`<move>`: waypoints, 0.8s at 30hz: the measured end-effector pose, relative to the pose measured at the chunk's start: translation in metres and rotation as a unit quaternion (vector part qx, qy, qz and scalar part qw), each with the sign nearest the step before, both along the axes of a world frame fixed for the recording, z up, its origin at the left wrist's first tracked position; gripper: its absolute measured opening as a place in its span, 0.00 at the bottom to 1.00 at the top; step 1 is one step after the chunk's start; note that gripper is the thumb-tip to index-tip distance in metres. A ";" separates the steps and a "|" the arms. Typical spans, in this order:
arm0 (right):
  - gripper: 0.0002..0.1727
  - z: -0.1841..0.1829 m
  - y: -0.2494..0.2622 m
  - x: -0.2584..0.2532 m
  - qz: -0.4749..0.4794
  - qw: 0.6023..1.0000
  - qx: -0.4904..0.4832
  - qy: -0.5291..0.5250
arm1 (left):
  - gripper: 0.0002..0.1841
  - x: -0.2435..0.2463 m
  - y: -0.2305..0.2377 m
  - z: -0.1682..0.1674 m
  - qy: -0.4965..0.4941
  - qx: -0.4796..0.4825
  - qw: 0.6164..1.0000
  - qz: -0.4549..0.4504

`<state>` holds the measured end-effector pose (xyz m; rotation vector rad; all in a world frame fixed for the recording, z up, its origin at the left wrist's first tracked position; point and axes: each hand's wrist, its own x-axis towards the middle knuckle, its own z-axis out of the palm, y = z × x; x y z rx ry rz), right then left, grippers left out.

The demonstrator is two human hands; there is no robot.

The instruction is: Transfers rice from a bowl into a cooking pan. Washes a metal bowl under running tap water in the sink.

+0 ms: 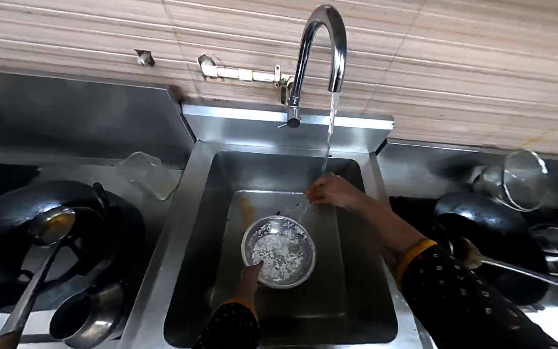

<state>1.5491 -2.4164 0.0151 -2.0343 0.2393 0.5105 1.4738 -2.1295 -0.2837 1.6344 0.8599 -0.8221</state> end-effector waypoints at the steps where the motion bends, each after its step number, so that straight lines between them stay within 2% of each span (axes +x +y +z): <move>1: 0.14 0.002 0.001 0.001 0.004 1.000 -0.023 -0.021 | 0.38 0.000 0.005 0.005 -0.002 0.002 1.000 -0.005; 3: 0.16 0.007 0.005 0.004 0.005 0.998 -0.052 -0.047 | 0.33 0.002 0.018 0.019 0.007 -0.015 1.000 -0.018; 7: 0.16 0.019 0.014 0.008 -0.009 0.996 -0.071 -0.054 | 0.32 0.020 0.040 0.053 0.027 -0.040 0.997 -0.059; 10: 0.16 0.028 0.013 0.009 0.041 0.973 -0.213 -0.083 | 0.33 0.029 0.063 0.087 -0.034 -0.045 0.992 -0.113; 12: 0.15 0.030 0.009 0.010 0.046 0.963 -0.259 -0.064 | 0.32 0.028 0.084 0.119 -0.070 -0.072 0.988 -0.114; 15: 0.15 0.028 0.005 0.013 0.019 0.972 -0.236 0.007 | 0.28 0.015 0.118 0.166 -0.124 -0.109 0.982 -0.093; 19: 0.15 0.022 0.005 0.024 0.002 0.969 -0.242 0.043 | 0.29 -0.024 0.176 0.204 -0.196 -0.134 0.966 -0.104; 22: 0.16 0.014 0.004 0.039 0.025 0.974 -0.224 0.018 | 0.16 -0.056 0.207 0.219 -0.233 -0.095 0.965 -0.074; 24: 0.14 0.011 0.010 0.049 0.001 0.983 -0.181 0.012 | 0.12 -0.076 0.219 0.228 -0.228 -0.077 0.969 -0.059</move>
